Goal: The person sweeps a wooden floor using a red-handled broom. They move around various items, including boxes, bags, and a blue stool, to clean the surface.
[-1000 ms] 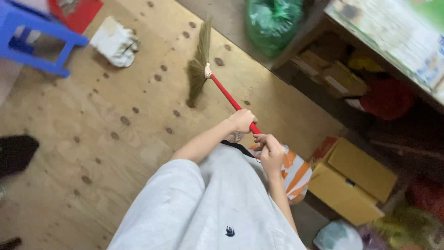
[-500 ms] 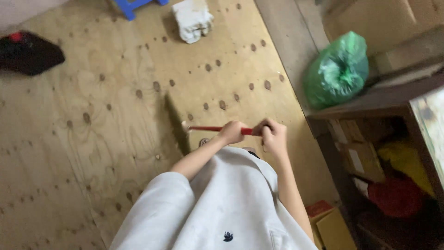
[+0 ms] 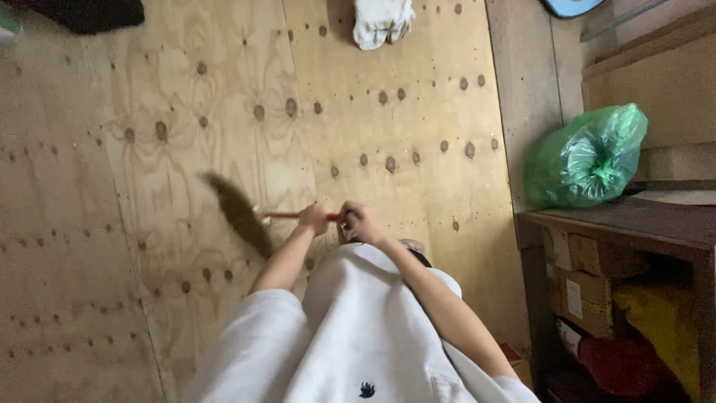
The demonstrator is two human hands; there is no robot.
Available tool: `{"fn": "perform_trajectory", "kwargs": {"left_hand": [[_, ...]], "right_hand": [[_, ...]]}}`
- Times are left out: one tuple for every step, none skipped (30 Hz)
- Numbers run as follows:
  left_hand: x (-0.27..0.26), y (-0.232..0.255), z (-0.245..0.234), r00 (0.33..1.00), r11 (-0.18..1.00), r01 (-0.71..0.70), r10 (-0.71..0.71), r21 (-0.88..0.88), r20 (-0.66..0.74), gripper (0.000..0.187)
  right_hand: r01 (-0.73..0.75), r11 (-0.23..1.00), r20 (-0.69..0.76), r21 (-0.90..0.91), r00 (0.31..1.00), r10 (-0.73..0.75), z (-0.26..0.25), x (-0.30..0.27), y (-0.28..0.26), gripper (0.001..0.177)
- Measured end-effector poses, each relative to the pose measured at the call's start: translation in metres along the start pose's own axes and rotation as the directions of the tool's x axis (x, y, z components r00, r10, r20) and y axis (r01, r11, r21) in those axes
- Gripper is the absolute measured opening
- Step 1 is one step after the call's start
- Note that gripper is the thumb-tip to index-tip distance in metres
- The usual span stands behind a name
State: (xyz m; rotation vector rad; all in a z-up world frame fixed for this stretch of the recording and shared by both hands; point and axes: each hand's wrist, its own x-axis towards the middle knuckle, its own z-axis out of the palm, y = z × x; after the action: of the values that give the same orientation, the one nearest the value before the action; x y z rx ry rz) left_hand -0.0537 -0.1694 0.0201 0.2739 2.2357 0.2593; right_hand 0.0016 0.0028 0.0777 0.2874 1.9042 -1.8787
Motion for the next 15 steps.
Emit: {"fn": "perform_trajectory", "kwargs": {"left_hand": [[0.003, 0.015, -0.008, 0.999, 0.999, -0.033, 0.033, -0.027, -0.021, 0.025], [0.015, 0.034, -0.007, 0.999, 0.999, -0.032, 0.031, -0.036, -0.016, 0.025], [0.027, 0.054, -0.006, 0.991, 0.991, -0.122, 0.120, -0.048, -0.053, 0.027], [0.039, 0.075, -0.006, 0.974, 0.976, -0.212, 0.206, -0.058, -0.093, 0.031], [0.043, 0.101, -0.007, 0.974, 0.975, -0.212, 0.206, -0.060, -0.094, 0.031], [0.047, 0.127, -0.010, 0.942, 0.945, -0.325, 0.322, -0.021, -0.092, 0.024], [0.052, 0.154, -0.014, 0.895, 0.899, -0.438, 0.438, 0.020, -0.083, 0.021], [0.050, 0.174, -0.024, 0.893, 0.897, -0.442, 0.442, 0.019, -0.082, 0.021], [0.047, 0.195, -0.032, 0.861, 0.866, -0.499, 0.498, 0.018, -0.105, 0.019], [0.044, 0.217, -0.040, 0.824, 0.832, -0.555, 0.552, 0.018, -0.128, 0.017], [0.049, 0.230, -0.043, 0.821, 0.830, -0.558, 0.556, 0.020, -0.128, 0.017], [0.054, 0.243, -0.046, 0.803, 0.812, -0.583, 0.581, 0.029, -0.134, 0.018], [0.059, 0.257, -0.049, 0.785, 0.796, -0.605, 0.604, 0.041, -0.141, 0.019], [0.058, 0.265, -0.057, 0.783, 0.795, -0.605, 0.605, 0.044, -0.143, 0.019], [0.056, 0.274, -0.066, 0.710, 0.729, -0.681, 0.680, 0.069, -0.182, 0.015]], "right_hand": [[-0.003, 0.998, -0.073, -0.057, 0.997, -0.002, -0.011, -0.002, -0.005, 0.022], [-0.011, 0.998, -0.070, -0.061, 0.998, 0.007, -0.027, -0.013, -0.018, 0.022], [-0.069, 0.997, -0.199, -0.043, 0.978, 0.059, -0.044, -0.023, -0.032, 0.022], [-0.124, 0.992, -0.323, -0.018, 0.940, 0.111, -0.062, -0.033, -0.046, 0.022], [-0.125, 0.992, -0.322, -0.021, 0.940, 0.111, -0.076, -0.048, -0.061, 0.022], [-0.147, 0.988, -0.417, -0.052, 0.902, 0.113, -0.091, -0.063, -0.076, 0.024], [-0.174, 0.982, -0.511, -0.078, 0.852, 0.110, -0.106, -0.076, -0.093, 0.027], [-0.176, 0.981, -0.515, -0.079, 0.850, 0.111, -0.114, -0.083, -0.106, 0.027], [-0.146, 0.982, -0.594, -0.119, 0.803, 0.047, -0.122, -0.093, -0.118, 0.029], [-0.120, 0.980, -0.666, -0.161, 0.746, -0.018, -0.131, -0.103, -0.130, 0.031], [-0.120, 0.980, -0.668, -0.162, 0.744, -0.020, -0.136, -0.105, -0.131, 0.031], [-0.125, 0.968, -0.679, -0.218, 0.732, -0.058, -0.142, -0.107, -0.133, 0.031], [-0.129, 0.954, -0.685, -0.272, 0.722, -0.098, -0.148, -0.108, -0.134, 0.031], [-0.126, 0.954, -0.686, -0.273, 0.721, -0.101, -0.152, -0.112, -0.142, 0.031], [-0.086, 0.940, -0.668, -0.329, 0.725, -0.168, -0.155, -0.115, -0.150, 0.030]]}}
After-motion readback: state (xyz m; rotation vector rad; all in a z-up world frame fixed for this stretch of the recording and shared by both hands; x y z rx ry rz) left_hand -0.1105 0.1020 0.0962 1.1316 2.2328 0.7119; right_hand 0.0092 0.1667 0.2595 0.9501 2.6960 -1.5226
